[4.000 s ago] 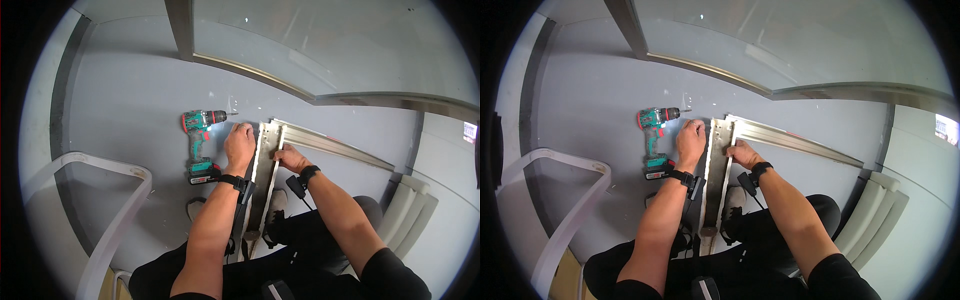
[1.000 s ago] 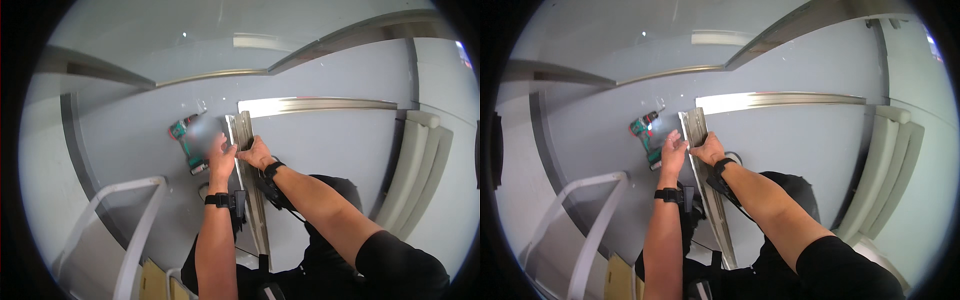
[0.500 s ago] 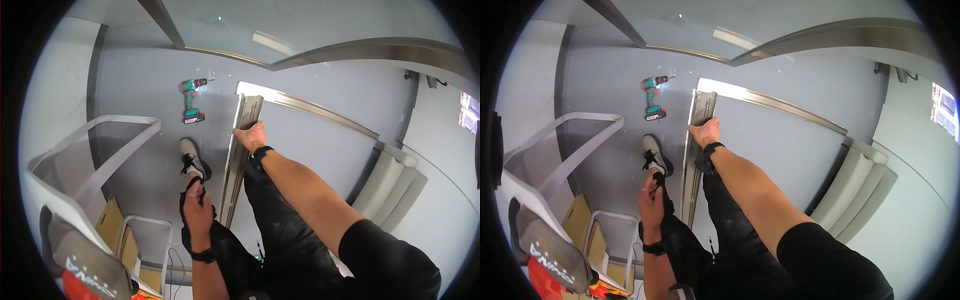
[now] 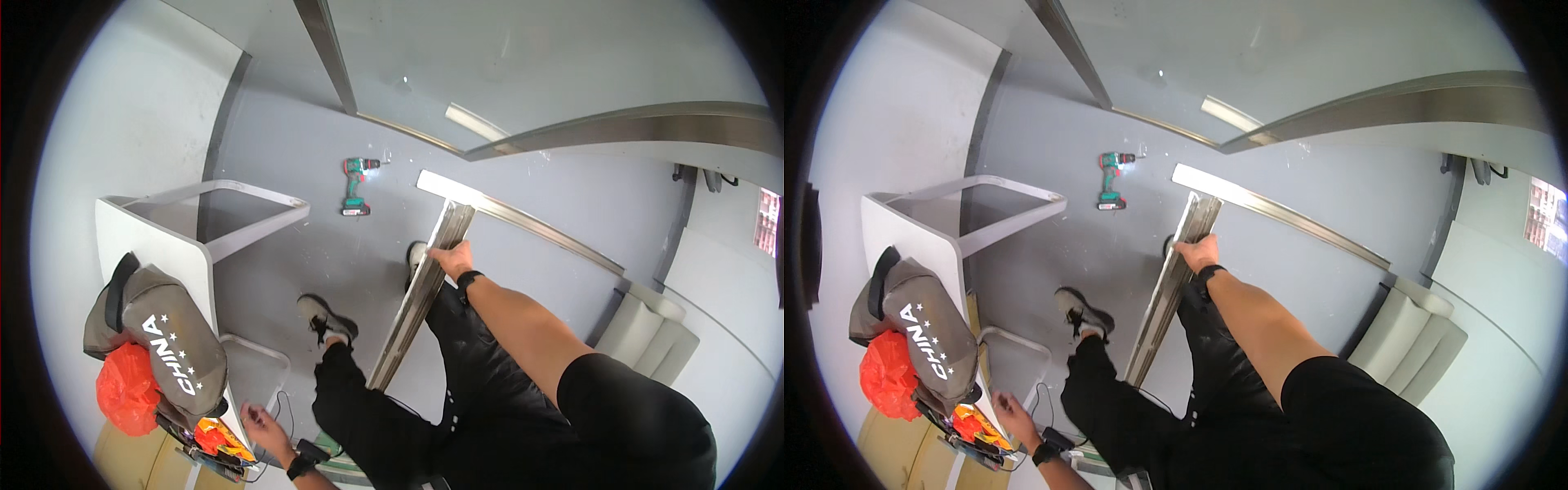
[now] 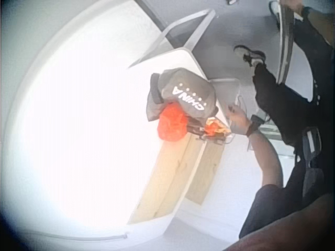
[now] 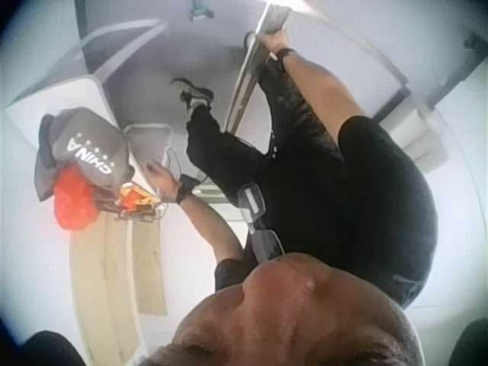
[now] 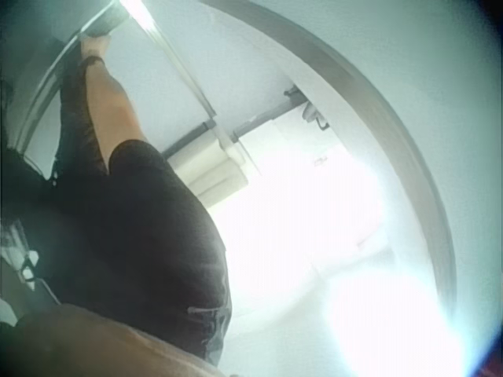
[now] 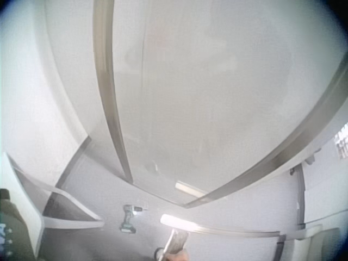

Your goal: The person uses a drill to secure a metal component to a frame, then carries a long metal door frame section through a building and onto a balcony to place it with other components.

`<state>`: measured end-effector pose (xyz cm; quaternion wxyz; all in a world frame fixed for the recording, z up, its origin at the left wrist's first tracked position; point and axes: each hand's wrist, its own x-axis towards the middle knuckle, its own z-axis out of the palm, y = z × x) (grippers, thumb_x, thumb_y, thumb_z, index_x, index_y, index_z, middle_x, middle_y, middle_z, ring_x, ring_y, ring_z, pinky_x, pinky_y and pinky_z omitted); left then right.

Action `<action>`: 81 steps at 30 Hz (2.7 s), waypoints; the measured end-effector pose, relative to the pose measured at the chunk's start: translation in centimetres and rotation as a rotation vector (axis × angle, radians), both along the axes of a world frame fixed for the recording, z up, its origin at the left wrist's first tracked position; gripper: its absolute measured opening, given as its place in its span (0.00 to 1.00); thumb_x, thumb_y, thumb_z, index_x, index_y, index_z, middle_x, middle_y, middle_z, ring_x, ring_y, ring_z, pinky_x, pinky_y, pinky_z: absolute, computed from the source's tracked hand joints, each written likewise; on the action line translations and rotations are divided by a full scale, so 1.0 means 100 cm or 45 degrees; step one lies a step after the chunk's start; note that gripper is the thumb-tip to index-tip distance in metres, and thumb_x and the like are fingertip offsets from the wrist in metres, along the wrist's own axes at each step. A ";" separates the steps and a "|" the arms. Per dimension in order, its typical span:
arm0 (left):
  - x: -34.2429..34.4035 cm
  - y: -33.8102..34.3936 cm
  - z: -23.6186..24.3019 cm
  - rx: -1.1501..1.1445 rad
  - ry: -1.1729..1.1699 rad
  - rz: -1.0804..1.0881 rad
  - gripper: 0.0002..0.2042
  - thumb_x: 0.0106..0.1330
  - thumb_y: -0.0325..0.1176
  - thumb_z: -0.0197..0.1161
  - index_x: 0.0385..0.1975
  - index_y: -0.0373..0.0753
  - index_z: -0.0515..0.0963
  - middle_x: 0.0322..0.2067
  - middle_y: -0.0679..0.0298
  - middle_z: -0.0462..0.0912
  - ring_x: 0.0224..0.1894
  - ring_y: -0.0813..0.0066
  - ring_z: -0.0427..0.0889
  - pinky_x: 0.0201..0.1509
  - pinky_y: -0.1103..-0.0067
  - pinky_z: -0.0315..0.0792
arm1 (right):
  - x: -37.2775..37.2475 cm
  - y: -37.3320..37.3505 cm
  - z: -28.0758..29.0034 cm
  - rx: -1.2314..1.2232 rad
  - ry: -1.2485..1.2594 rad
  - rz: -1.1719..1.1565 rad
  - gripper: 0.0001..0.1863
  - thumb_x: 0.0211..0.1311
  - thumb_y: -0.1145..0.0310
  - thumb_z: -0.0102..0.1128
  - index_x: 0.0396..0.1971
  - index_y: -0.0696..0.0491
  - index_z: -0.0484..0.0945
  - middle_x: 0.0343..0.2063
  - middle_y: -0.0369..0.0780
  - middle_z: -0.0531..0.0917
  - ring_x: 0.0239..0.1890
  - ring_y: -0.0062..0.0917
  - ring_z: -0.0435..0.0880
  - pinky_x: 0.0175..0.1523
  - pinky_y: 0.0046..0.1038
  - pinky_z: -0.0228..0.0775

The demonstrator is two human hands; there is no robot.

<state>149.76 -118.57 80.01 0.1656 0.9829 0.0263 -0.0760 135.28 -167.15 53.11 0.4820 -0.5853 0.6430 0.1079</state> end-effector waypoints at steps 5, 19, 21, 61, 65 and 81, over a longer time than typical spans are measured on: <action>-0.082 0.168 0.049 -0.004 0.119 0.689 0.10 0.65 0.29 0.56 0.43 0.31 0.72 0.32 0.62 0.75 0.32 0.75 0.73 0.34 0.84 0.69 | 0.002 -0.010 -0.006 0.182 -0.104 -0.026 0.42 0.34 0.59 0.77 0.44 0.70 0.63 0.41 0.54 0.79 0.44 0.36 0.80 0.49 0.31 0.74; -0.077 0.208 0.313 0.328 0.035 0.835 0.19 0.65 0.39 0.56 0.52 0.36 0.72 0.50 0.52 0.76 0.54 0.57 0.73 0.59 0.65 0.68 | 0.030 0.007 0.034 -0.035 0.259 -0.099 0.46 0.34 0.53 0.76 0.48 0.67 0.61 0.49 0.55 0.72 0.54 0.43 0.73 0.58 0.34 0.66; -0.084 0.214 0.300 0.630 0.177 0.555 0.18 0.66 0.37 0.55 0.52 0.36 0.72 0.51 0.51 0.76 0.55 0.58 0.73 0.59 0.66 0.68 | 0.026 0.006 0.038 -0.047 0.227 -0.098 0.45 0.34 0.55 0.76 0.46 0.68 0.61 0.48 0.55 0.72 0.52 0.43 0.74 0.57 0.34 0.68; -0.503 -0.028 0.019 -2.138 -0.229 1.907 0.42 0.62 0.52 0.61 0.69 0.38 0.46 0.65 0.44 0.54 0.62 0.49 0.64 0.61 0.62 0.66 | -0.124 0.092 0.455 0.735 -1.271 0.633 0.24 0.56 0.62 0.62 0.50 0.47 0.63 0.46 0.35 0.72 0.50 0.25 0.72 0.54 0.38 0.65; -0.508 0.024 0.034 -2.293 -0.494 1.974 0.45 0.62 0.58 0.57 0.70 0.42 0.42 0.67 0.43 0.49 0.65 0.47 0.59 0.63 0.60 0.64 | -0.123 0.116 0.489 0.609 -1.479 0.789 0.21 0.57 0.60 0.62 0.46 0.48 0.65 0.42 0.34 0.73 0.47 0.22 0.72 0.53 0.37 0.66; -0.536 0.327 0.040 -2.881 -0.867 1.574 0.23 0.57 0.65 0.57 0.26 0.49 0.69 0.20 0.70 0.70 0.23 0.75 0.74 0.39 0.65 0.77 | -0.141 0.194 0.699 0.323 -1.762 0.447 0.31 0.60 0.41 0.50 0.54 0.49 0.68 0.55 0.42 0.72 0.59 0.32 0.69 0.62 0.39 0.53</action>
